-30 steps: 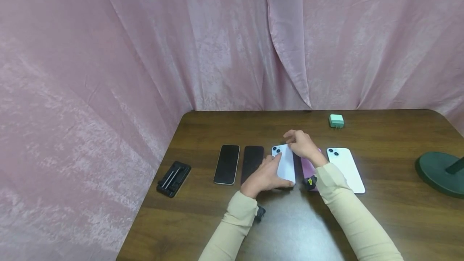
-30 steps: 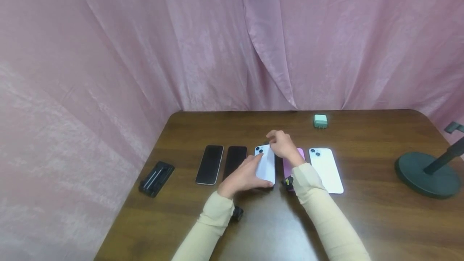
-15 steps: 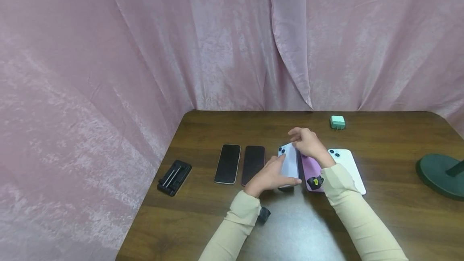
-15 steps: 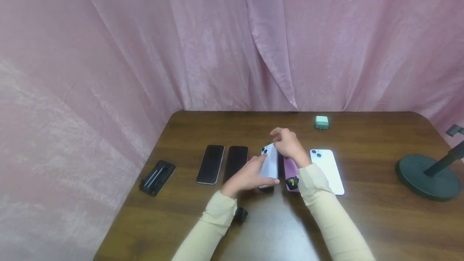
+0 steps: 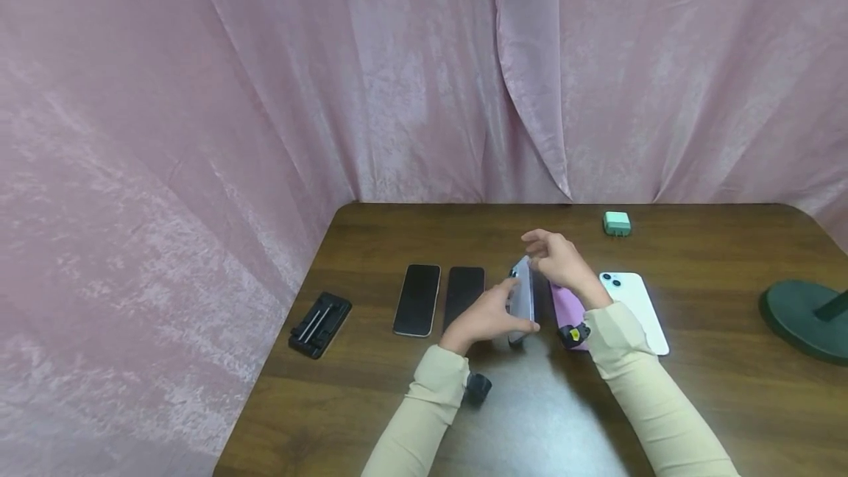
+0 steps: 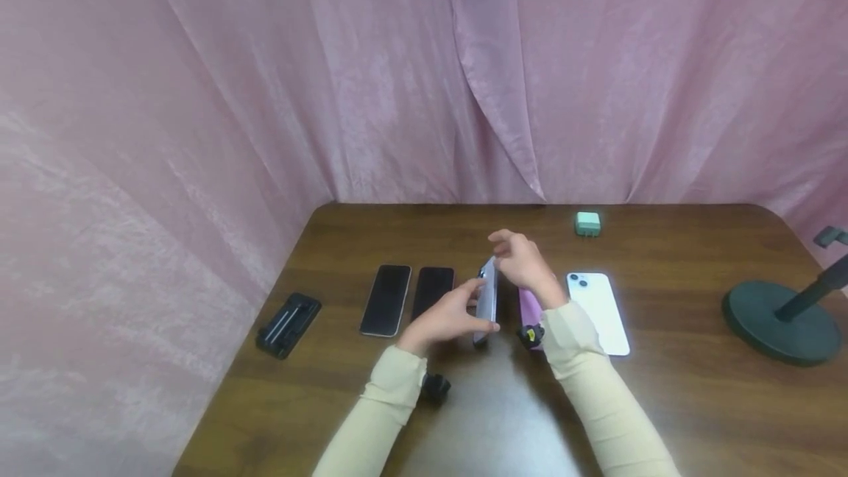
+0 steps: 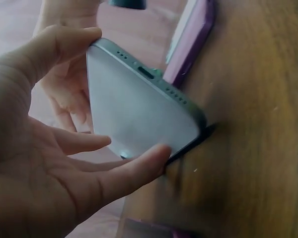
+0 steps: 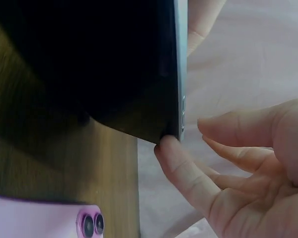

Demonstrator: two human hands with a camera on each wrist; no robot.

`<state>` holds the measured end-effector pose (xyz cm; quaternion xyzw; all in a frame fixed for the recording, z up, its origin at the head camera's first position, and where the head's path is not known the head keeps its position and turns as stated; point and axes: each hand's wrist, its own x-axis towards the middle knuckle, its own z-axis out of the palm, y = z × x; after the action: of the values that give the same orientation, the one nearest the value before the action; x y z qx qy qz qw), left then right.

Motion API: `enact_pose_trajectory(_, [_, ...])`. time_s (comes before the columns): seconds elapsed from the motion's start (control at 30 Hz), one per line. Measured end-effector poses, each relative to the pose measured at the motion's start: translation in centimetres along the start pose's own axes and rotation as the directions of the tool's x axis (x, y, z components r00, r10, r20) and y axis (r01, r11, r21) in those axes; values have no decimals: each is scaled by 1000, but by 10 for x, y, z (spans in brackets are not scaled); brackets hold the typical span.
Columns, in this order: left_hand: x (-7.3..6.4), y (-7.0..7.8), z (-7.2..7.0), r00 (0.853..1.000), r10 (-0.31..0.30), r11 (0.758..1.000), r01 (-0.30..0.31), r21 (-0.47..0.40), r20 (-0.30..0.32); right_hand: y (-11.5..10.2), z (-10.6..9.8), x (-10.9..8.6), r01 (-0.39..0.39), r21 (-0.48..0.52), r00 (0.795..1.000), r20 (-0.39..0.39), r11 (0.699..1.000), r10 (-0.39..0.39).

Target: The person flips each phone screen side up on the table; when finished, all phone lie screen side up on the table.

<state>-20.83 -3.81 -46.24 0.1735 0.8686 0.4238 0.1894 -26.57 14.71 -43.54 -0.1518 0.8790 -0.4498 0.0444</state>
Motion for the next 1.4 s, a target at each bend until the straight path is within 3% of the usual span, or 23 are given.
enact_pose_trajectory(0.2, [-2,-7,-10,997,36,972,-18,-234,71,3,7,3,53,79,999,2,995,-54])
enact_pose_trajectory(0.37, [-1,-8,-12,994,39,943,-4,-332,98,5,11,3,59,131,997,32,990,-64])
enact_pose_trajectory(0.5, [0,-7,-15,994,59,946,-26,-323,93,6,9,4,38,173,996,71,984,-51])
enact_pose_trajectory(0.6, [1,-7,-16,993,82,952,-53,-302,84,9,10,5,-24,231,992,128,973,-6])
enact_pose_trajectory(0.77, [-2,-9,-18,992,99,966,-77,-246,81,16,17,5,-168,311,966,239,935,93])
enact_pose_trajectory(0.93, [-4,-11,-17,991,100,970,-78,-230,89,17,23,4,-240,335,950,272,911,150])
enact_pose_trajectory(1.17, [-4,-11,-15,991,97,953,-66,-297,90,11,24,2,-250,265,948,262,931,180])
enact_pose_trajectory(1.4, [-4,-12,-16,988,81,925,-26,-378,131,8,31,3,-246,151,956,200,957,214])
